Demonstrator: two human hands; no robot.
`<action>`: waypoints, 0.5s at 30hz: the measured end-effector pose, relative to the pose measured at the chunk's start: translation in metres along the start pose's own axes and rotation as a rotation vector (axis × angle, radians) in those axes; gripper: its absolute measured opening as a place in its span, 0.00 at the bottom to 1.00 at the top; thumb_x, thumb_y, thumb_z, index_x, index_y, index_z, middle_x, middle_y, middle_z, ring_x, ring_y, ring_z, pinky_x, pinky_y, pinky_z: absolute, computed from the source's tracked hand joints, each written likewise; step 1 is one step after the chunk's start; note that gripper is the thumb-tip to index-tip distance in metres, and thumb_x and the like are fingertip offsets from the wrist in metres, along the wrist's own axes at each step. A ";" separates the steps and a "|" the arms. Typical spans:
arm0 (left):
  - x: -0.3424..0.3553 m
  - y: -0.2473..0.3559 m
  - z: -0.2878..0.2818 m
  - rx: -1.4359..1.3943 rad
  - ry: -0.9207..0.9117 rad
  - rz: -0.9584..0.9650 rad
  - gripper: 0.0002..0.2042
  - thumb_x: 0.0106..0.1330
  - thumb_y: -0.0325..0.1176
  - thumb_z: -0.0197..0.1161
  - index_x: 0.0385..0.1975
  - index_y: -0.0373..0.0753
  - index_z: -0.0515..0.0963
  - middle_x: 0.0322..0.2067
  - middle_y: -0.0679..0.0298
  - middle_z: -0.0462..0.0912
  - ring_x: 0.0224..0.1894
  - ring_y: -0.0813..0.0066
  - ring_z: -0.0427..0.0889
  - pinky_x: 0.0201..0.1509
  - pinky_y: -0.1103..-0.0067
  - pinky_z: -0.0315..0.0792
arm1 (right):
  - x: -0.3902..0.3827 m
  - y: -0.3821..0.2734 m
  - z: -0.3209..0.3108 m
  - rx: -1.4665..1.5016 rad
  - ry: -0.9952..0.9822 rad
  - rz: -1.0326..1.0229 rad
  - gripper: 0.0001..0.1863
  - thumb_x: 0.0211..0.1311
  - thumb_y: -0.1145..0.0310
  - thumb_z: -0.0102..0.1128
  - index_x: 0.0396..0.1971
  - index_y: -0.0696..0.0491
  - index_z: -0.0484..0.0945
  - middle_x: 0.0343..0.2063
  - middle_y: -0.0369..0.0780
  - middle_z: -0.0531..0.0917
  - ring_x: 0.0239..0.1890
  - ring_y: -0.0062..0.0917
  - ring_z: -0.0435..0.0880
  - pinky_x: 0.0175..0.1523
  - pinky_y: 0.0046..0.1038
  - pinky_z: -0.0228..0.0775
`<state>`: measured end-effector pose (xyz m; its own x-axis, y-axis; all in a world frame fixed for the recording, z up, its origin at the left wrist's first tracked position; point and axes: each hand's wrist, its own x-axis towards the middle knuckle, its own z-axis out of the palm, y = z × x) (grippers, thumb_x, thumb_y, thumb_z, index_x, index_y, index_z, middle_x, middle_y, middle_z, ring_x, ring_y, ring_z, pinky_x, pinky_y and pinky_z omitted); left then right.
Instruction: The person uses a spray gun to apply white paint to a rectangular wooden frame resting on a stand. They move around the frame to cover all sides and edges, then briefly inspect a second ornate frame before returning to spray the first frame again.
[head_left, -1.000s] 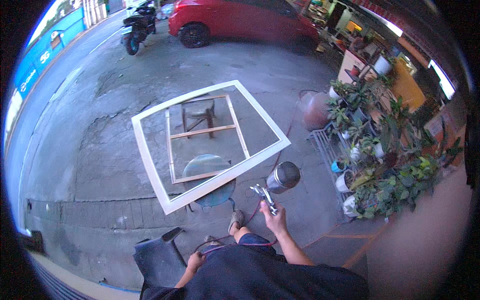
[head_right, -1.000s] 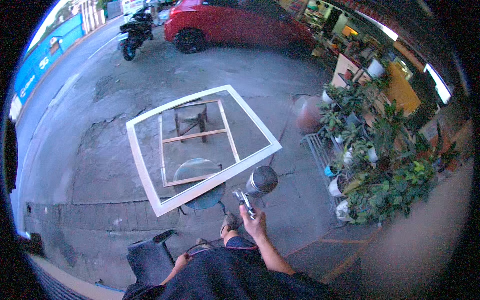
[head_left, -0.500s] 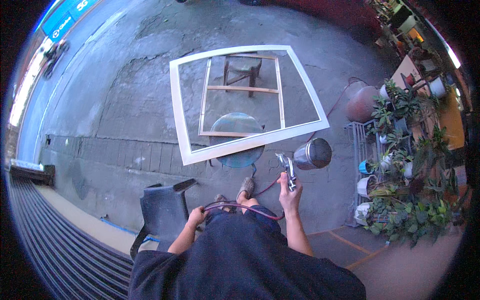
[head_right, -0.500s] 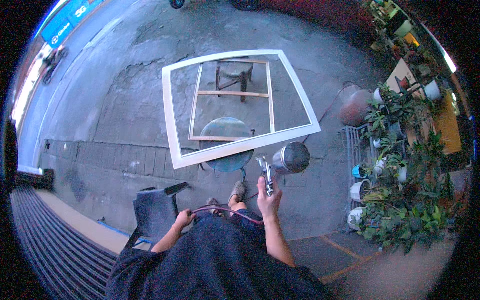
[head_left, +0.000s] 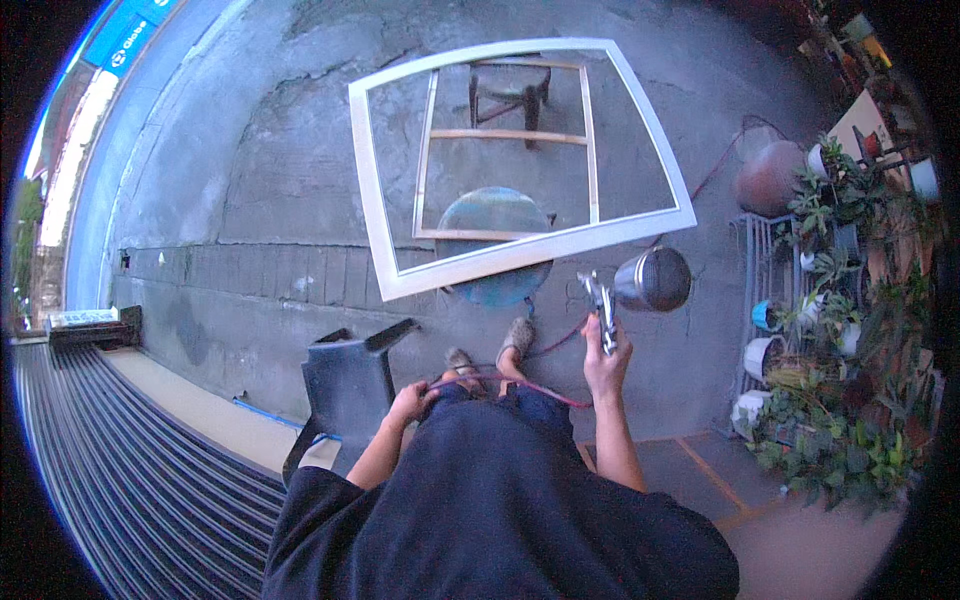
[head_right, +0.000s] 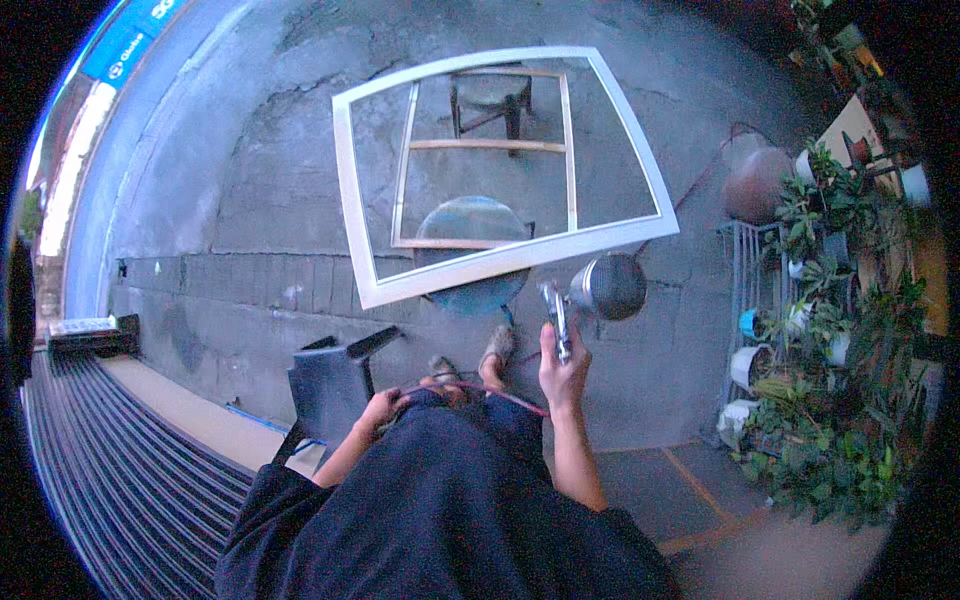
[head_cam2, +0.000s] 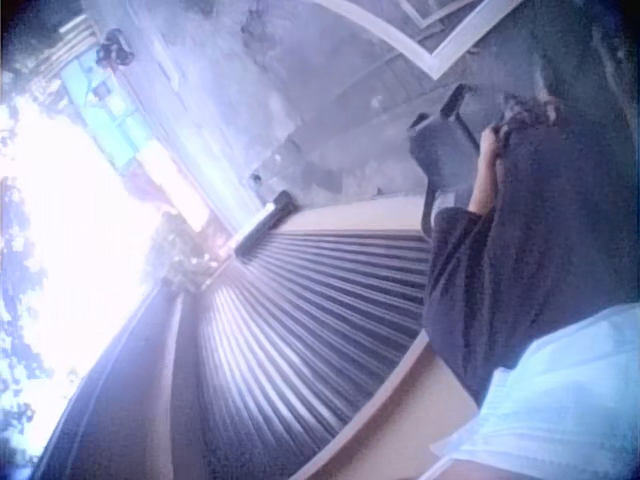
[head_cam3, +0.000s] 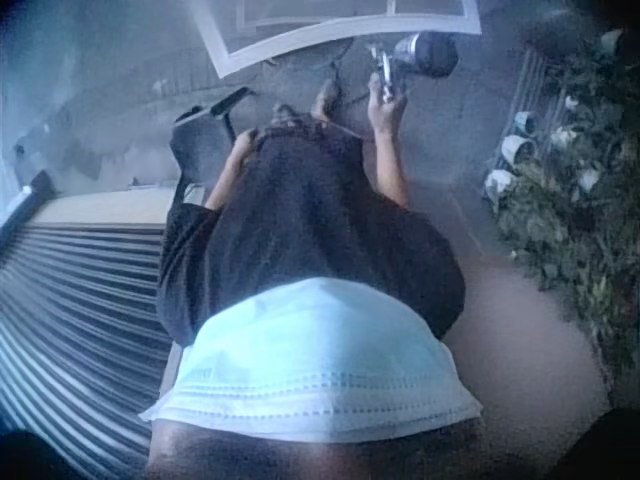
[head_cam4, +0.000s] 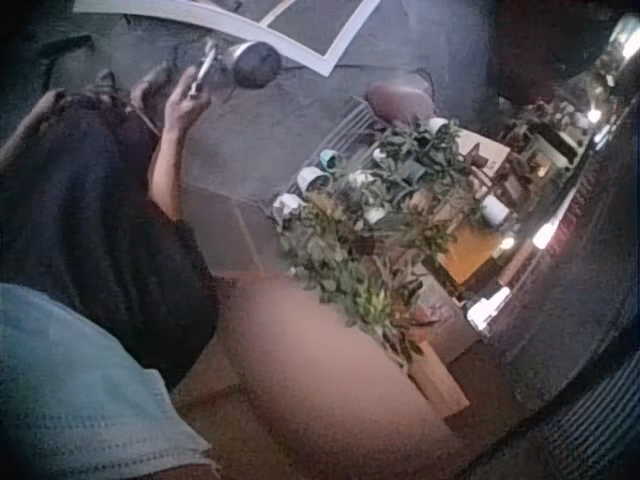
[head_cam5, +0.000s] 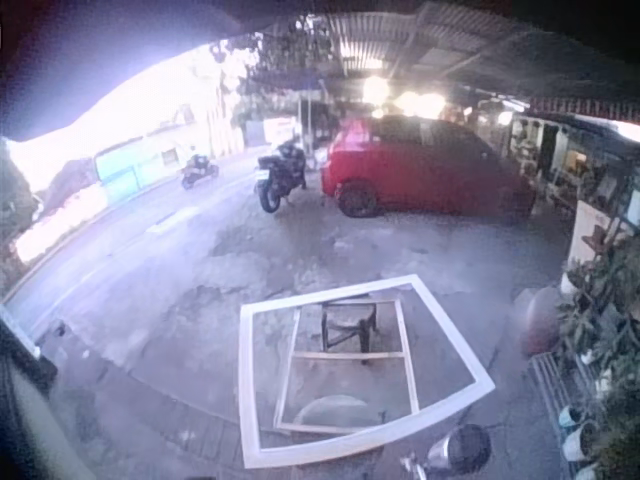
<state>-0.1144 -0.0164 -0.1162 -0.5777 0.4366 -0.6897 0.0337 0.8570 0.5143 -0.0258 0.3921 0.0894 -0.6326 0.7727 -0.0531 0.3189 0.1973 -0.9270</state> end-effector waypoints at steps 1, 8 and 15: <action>0.004 -0.006 0.000 0.017 0.050 0.033 0.24 0.67 0.54 0.61 0.39 0.33 0.80 0.38 0.44 0.84 0.44 0.44 0.83 0.48 0.61 0.75 | 0.005 0.000 0.006 0.035 0.041 0.028 0.17 0.71 0.58 0.58 0.35 0.59 0.80 0.24 0.38 0.84 0.29 0.22 0.82 0.36 0.28 0.72; 0.009 -0.013 -0.021 0.045 -0.132 -0.025 0.28 0.69 0.59 0.55 0.43 0.34 0.80 0.41 0.42 0.83 0.47 0.43 0.82 0.50 0.60 0.73 | -0.006 0.018 0.020 -0.058 0.036 0.044 0.16 0.72 0.59 0.58 0.37 0.59 0.81 0.24 0.37 0.83 0.28 0.19 0.80 0.35 0.26 0.71; 0.034 -0.057 -0.061 0.045 -0.173 -0.017 0.27 0.71 0.57 0.54 0.39 0.33 0.81 0.35 0.42 0.84 0.42 0.42 0.83 0.47 0.61 0.74 | -0.035 0.022 0.081 -0.148 0.131 0.073 0.16 0.70 0.60 0.60 0.31 0.60 0.79 0.20 0.42 0.82 0.23 0.27 0.82 0.31 0.32 0.70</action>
<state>-0.1859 -0.0668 -0.1377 -0.4295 0.4596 -0.7774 0.0645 0.8742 0.4812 -0.0540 0.3201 0.0410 -0.5101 0.8580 -0.0605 0.4665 0.2169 -0.8575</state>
